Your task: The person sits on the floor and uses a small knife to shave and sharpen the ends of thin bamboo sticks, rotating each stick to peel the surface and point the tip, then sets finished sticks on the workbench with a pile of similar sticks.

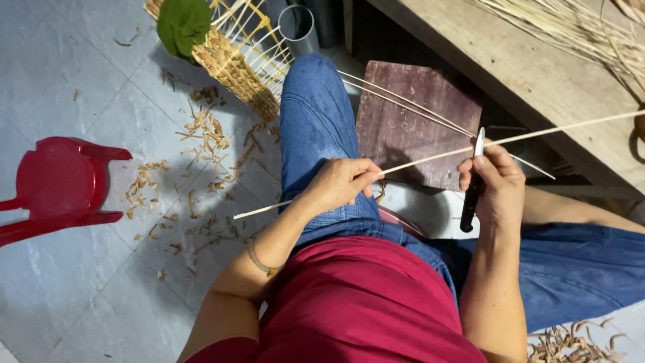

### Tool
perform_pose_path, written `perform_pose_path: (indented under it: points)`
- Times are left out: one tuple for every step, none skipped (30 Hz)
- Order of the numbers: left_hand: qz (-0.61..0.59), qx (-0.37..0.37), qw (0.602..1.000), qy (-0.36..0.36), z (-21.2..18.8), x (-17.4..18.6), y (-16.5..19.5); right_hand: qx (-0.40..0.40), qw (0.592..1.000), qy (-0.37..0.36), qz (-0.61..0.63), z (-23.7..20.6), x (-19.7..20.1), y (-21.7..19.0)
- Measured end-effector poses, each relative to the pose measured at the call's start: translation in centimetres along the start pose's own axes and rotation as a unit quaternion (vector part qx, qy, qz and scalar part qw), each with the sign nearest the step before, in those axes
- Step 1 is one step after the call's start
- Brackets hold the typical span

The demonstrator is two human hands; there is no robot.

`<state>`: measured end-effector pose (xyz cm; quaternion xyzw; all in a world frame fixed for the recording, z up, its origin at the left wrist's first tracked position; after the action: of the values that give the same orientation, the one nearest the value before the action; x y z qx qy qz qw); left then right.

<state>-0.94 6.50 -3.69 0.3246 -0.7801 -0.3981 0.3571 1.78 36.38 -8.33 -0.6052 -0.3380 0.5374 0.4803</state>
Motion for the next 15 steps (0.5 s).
perform_pose_path:
  points:
    - [-0.001,0.009,1.0,0.001,0.0,0.0,0.0,0.006,1.0,0.0,0.01,-0.2,-0.2,0.2]
    - [-0.001,0.017,1.0,0.003,0.0,0.1,0.1,0.012,1.0,0.0,0.021,-0.2,-0.5,0.3]
    - [0.005,0.016,1.0,0.011,0.0,0.2,0.3,-0.021,1.0,-0.014,-0.003,-0.3,-1.2,0.7]
    - [0.01,0.015,1.0,0.015,0.0,0.1,0.4,-0.056,0.998,-0.024,-0.028,-0.7,-2.0,1.3]
    - [0.015,0.013,1.0,0.016,0.0,-0.1,0.6,-0.061,0.996,-0.052,-0.042,-1.3,-3.0,1.7]
    - [0.011,0.014,1.0,0.017,-0.1,-0.1,0.8,-0.065,0.993,-0.081,-0.055,-1.7,-4.0,2.1]
    - [0.009,0.014,1.0,0.016,-0.3,0.1,0.9,-0.064,0.993,-0.09,-0.042,-1.8,-4.5,2.0]
    - [0.006,0.014,1.0,0.016,-0.4,0.3,1.1,-0.061,0.993,-0.099,-0.03,-1.8,-4.8,1.9]
    - [0.009,0.008,1.0,0.013,-0.6,0.6,1.2,-0.058,0.992,-0.11,-0.016,-1.7,-4.9,1.6]
    - [0.013,0.003,1.0,0.011,-1.0,1.0,1.3,-0.051,0.995,-0.084,-0.007,-1.5,-4.5,1.3]
    - [0.016,-0.003,1.0,0.008,-1.3,1.3,1.4,-0.045,0.997,-0.056,0.001,-1.3,-3.9,0.9]
    - [0.019,0.0,1.0,-0.003,-1.5,1.7,1.4,-0.039,0.999,-0.029,0.009,-1.2,-3.3,0.7]
    - [0.023,0.004,1.0,-0.01,-1.6,2.1,1.4,-0.028,1.0,-0.005,0.011,-0.8,-2.4,0.5]
    - [0.026,0.007,1.0,-0.017,-1.6,2.3,1.5,-0.018,1.0,0.019,0.013,-0.5,-1.2,0.3]
    - [0.03,0.006,0.999,-0.021,-1.6,2.5,1.5,-0.008,0.999,0.041,0.016,-0.3,0.1,0.0]
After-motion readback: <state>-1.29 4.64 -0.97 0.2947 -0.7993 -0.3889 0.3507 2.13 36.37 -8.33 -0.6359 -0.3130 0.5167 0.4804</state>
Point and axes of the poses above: each hand's wrist, its own z-axis towards the middle knuckle, its own x-axis out of the back of the hand, y = z × x, the point moved 2 cm from there along z, towards the middle knuckle, and after that the axes turned 11 degrees about x, right-handed, at the moved point
